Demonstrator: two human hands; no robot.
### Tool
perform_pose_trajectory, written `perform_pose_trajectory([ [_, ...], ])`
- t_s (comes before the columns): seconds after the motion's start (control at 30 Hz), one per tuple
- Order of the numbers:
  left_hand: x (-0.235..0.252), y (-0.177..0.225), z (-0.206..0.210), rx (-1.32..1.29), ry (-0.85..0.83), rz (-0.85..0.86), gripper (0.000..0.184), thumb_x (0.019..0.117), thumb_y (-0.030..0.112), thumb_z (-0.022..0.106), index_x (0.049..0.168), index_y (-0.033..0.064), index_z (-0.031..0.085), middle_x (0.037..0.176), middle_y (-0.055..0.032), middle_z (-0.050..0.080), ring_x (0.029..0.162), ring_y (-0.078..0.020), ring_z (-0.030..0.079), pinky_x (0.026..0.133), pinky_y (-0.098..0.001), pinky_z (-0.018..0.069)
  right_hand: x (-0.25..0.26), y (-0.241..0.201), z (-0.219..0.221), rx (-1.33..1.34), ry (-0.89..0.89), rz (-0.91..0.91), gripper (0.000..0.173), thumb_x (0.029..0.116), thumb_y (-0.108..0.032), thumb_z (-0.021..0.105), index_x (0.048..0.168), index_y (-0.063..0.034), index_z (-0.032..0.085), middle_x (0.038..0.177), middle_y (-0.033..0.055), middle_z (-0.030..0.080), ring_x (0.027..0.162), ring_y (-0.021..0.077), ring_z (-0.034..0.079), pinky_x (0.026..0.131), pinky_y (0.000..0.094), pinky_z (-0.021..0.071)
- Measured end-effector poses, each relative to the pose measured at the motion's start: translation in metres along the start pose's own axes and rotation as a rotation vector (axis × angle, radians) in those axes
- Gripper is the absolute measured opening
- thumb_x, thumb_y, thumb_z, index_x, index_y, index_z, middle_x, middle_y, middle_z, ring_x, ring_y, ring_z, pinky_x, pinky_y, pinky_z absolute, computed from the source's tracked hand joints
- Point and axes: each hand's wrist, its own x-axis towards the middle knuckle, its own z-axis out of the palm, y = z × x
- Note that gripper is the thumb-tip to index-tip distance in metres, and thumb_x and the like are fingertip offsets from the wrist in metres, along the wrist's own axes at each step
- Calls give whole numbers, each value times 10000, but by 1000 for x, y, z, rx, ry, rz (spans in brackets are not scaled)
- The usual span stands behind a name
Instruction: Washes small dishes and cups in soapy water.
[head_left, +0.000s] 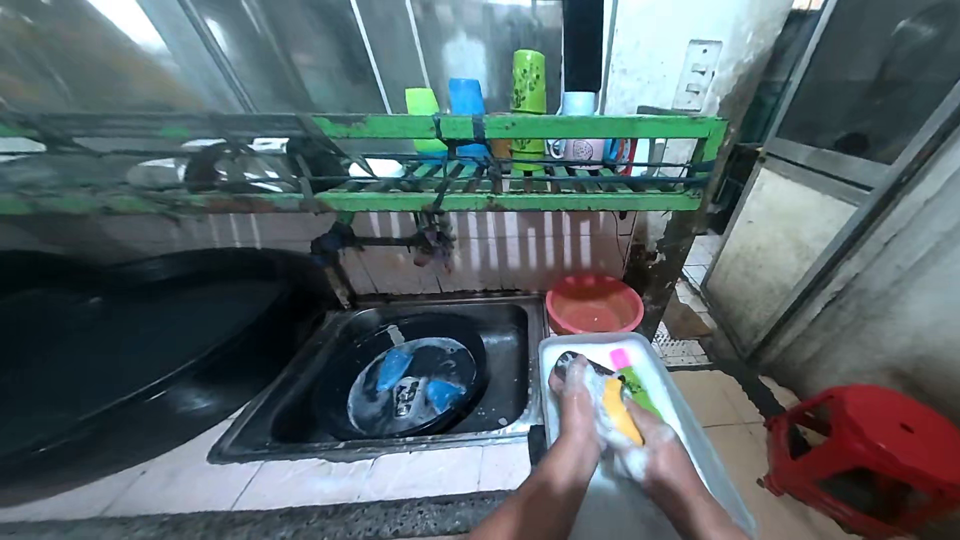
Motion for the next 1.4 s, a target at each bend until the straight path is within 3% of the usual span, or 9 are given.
perform_pose_trajectory([
  [0.13,-6,-10,-11,92,-104,18,643,1062,402,512,1587,133,256,1524,-171,448,1343,-287,499,1081,-491,462,12,7,5,560,53,265,439,941,-57,570,1376,0,566,1146,136,686,969,174,682,827,369,590],
  [0.4,-4,-19,-1,75,-60,33,786,937,217,721,1548,59,254,1418,-252,490,1201,-316,582,966,-469,536,24,45,25,-463,-78,-236,445,950,-171,619,1270,138,629,1272,300,662,1286,423,597,1222,541,308],
  [0.57,9,-8,-15,36,-247,-36,666,1010,329,618,1541,56,321,1409,-201,542,1221,-265,590,1008,-444,521,19,-4,16,561,47,352,256,989,-44,543,1236,13,581,996,110,670,863,157,663,741,350,577],
  [0.67,16,-4,-7,71,-256,-68,568,1008,240,614,1487,27,396,1306,-204,599,1133,-265,626,945,-431,548,18,-6,18,-169,-107,95,456,971,-47,596,1367,166,517,1338,309,603,1312,369,564,1179,461,373],
  [0.83,7,-13,2,110,-58,-48,703,932,169,733,1489,20,331,1354,-257,536,1156,-317,596,951,-470,526,28,36,25,-453,-200,-88,424,969,-56,592,1344,141,575,1362,290,614,1355,392,541,1227,516,292],
  [0.97,25,-10,-13,-10,-237,42,428,1035,253,562,1364,-9,483,1138,-179,650,991,-234,665,862,-397,578,23,2,22,609,47,350,176,905,24,577,1075,-15,604,891,87,657,786,143,649,681,336,570],
  [1.1,32,0,-10,145,-193,76,356,995,198,618,1292,5,592,1172,-181,648,1044,-233,632,900,-410,540,25,8,27,-415,-153,-78,401,973,-138,596,1291,103,631,1271,260,671,1285,377,600,1207,539,323],
  [1.23,18,3,-14,560,-257,148,348,1067,180,499,1352,14,611,1398,-194,579,1290,-259,560,1067,-425,469,33,46,19,-474,-215,-237,373,1000,-133,563,1334,2,659,1344,187,666,1327,335,587,1212,574,315],
  [1.4,-25,10,-32,1409,-890,696,601,988,-30,429,1581,51,369,1663,-157,299,1569,-304,198,1268,-589,67,34,36,-31,315,-184,482,173,1013,-68,515,1142,-3,610,903,65,632,782,132,614,704,341,541],
])
